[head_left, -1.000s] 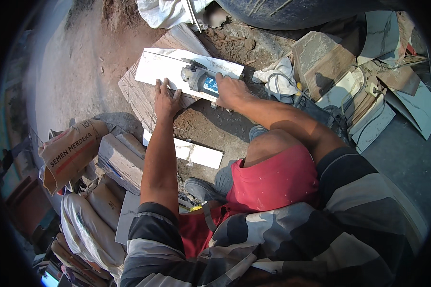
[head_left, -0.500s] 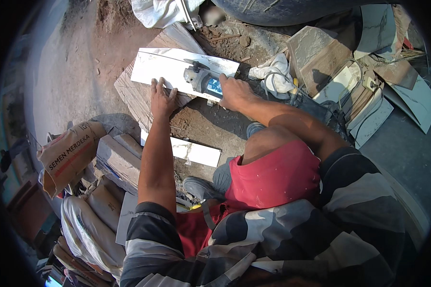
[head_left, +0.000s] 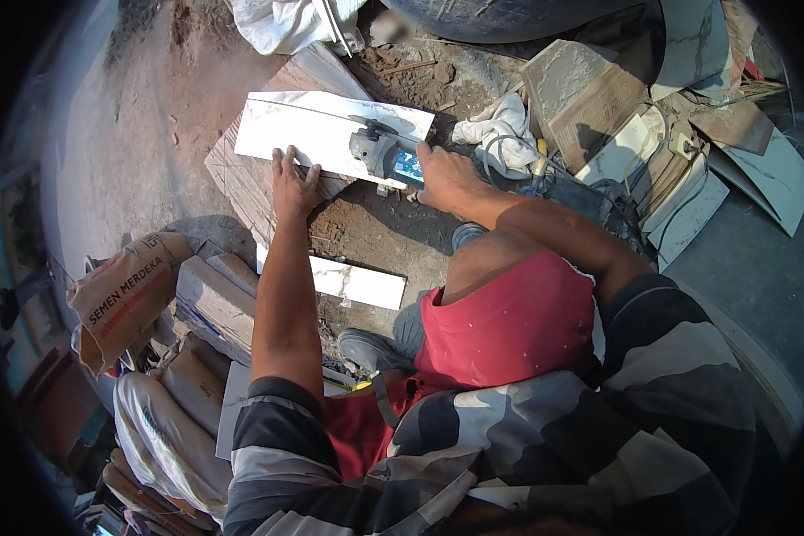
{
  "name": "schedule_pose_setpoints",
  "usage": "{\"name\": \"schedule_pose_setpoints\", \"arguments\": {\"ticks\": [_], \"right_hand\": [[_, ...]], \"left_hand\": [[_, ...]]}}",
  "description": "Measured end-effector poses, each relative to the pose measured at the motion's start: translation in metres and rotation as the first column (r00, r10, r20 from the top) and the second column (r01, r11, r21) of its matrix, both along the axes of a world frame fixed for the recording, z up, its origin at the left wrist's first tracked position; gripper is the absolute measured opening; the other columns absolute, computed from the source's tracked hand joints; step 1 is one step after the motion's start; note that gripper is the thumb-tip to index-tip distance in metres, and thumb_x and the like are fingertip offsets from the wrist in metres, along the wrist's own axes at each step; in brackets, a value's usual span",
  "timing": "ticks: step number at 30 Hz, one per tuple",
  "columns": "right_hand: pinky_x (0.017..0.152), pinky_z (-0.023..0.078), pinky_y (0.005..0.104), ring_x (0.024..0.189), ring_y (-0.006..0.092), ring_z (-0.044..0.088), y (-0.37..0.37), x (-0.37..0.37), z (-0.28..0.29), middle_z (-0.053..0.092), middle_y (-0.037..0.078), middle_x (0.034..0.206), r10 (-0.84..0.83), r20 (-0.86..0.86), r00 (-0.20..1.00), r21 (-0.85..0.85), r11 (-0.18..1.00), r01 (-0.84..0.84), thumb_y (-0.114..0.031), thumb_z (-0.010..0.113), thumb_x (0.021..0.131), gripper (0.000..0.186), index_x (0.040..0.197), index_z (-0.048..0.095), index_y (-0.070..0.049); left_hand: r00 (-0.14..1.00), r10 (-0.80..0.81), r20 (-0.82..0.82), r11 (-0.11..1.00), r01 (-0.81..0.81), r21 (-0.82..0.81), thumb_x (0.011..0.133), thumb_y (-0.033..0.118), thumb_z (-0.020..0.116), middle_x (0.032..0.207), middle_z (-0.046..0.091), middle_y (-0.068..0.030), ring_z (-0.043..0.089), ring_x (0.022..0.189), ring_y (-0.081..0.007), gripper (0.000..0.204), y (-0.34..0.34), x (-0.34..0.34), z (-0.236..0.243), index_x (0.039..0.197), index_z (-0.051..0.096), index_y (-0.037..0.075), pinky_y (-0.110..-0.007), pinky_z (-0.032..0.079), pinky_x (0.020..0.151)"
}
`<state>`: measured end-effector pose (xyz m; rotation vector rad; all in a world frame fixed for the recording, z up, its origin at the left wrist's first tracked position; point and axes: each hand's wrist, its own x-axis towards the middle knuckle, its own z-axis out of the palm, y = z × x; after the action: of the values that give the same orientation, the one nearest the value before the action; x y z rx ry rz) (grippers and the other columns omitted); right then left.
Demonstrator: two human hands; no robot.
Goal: The person measures and marks a tile using a measuring tape and a pen, then cuts the tile using an angle grinder.
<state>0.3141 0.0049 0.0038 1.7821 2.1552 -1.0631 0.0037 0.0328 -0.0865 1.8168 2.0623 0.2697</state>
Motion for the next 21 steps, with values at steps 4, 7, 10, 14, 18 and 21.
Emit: {"name": "schedule_pose_setpoints", "arguments": {"ticks": [4, 7, 10, 14, 18, 21], "right_hand": [[0.086, 0.054, 0.0463, 0.101, 0.0402, 0.067, -0.002, 0.000, 0.000, 0.063, 0.025, 0.108, -0.001, 0.012, 1.000, -0.007, 1.000, 0.001, -0.025, 0.083, 0.074, 0.065, 0.120, 0.046, 0.003], [0.086, 0.054, 0.0464, 0.101, 0.0406, 0.066, -0.003, 0.001, 0.000, 0.062, 0.025, 0.108, -0.005, 0.011, 1.000, -0.012, 1.000, 0.005, -0.026, 0.083, 0.075, 0.066, 0.120, 0.046, 0.003], [0.086, 0.054, 0.0465, 0.101, 0.0411, 0.066, -0.003, 0.004, 0.001, 0.062, 0.026, 0.108, -0.001, 0.002, 1.000, -0.020, 1.000, 0.001, -0.026, 0.083, 0.075, 0.066, 0.120, 0.045, 0.003], [0.086, 0.054, 0.0472, 0.101, 0.0416, 0.066, -0.008, 0.010, 0.002, 0.062, 0.026, 0.107, -0.016, 0.010, 1.000, -0.012, 1.000, 0.016, -0.021, 0.082, 0.074, 0.062, 0.119, 0.045, 0.003], [0.085, 0.054, 0.0477, 0.100, 0.0421, 0.066, -0.011, 0.013, 0.001, 0.063, 0.026, 0.106, -0.017, -0.011, 1.000, -0.016, 1.000, 0.017, -0.018, 0.081, 0.073, 0.060, 0.118, 0.045, 0.002], [0.085, 0.054, 0.0479, 0.099, 0.0423, 0.066, -0.012, 0.014, 0.001, 0.063, 0.026, 0.106, -0.015, -0.009, 1.000, -0.007, 1.000, 0.015, -0.017, 0.080, 0.073, 0.060, 0.118, 0.045, 0.002]], "left_hand": [[1.000, 0.003, -0.002, 1.000, -0.003, -0.008, 0.086, 0.039, 0.071, 0.158, 0.029, -0.0188, 0.037, 0.141, -0.0358, 0.071, 0.000, 0.000, 0.000, 0.146, 0.043, 0.013, -0.043, 0.039, 0.111], [1.000, 0.000, 0.002, 1.000, 0.000, -0.013, 0.086, 0.039, 0.071, 0.158, 0.029, -0.0187, 0.037, 0.141, -0.0357, 0.072, -0.001, 0.000, 0.000, 0.147, 0.043, 0.013, -0.044, 0.040, 0.110], [1.000, -0.001, -0.003, 1.000, 0.001, -0.012, 0.087, 0.039, 0.071, 0.159, 0.028, -0.0185, 0.037, 0.141, -0.0356, 0.072, 0.000, 0.000, 0.001, 0.147, 0.042, 0.013, -0.044, 0.040, 0.110], [1.000, 0.005, -0.004, 0.999, -0.005, -0.035, 0.087, 0.039, 0.070, 0.159, 0.027, -0.0181, 0.037, 0.142, -0.0355, 0.071, 0.000, 0.001, 0.001, 0.147, 0.042, 0.014, -0.045, 0.040, 0.110], [1.000, 0.010, -0.003, 0.999, -0.010, -0.032, 0.087, 0.040, 0.070, 0.159, 0.027, -0.0177, 0.036, 0.142, -0.0353, 0.071, -0.001, 0.001, 0.001, 0.148, 0.042, 0.014, -0.044, 0.040, 0.110], [1.000, 0.008, 0.002, 1.000, -0.008, -0.024, 0.087, 0.040, 0.070, 0.159, 0.027, -0.0176, 0.036, 0.142, -0.0351, 0.071, -0.001, 0.000, 0.001, 0.148, 0.042, 0.014, -0.044, 0.040, 0.110]]}}
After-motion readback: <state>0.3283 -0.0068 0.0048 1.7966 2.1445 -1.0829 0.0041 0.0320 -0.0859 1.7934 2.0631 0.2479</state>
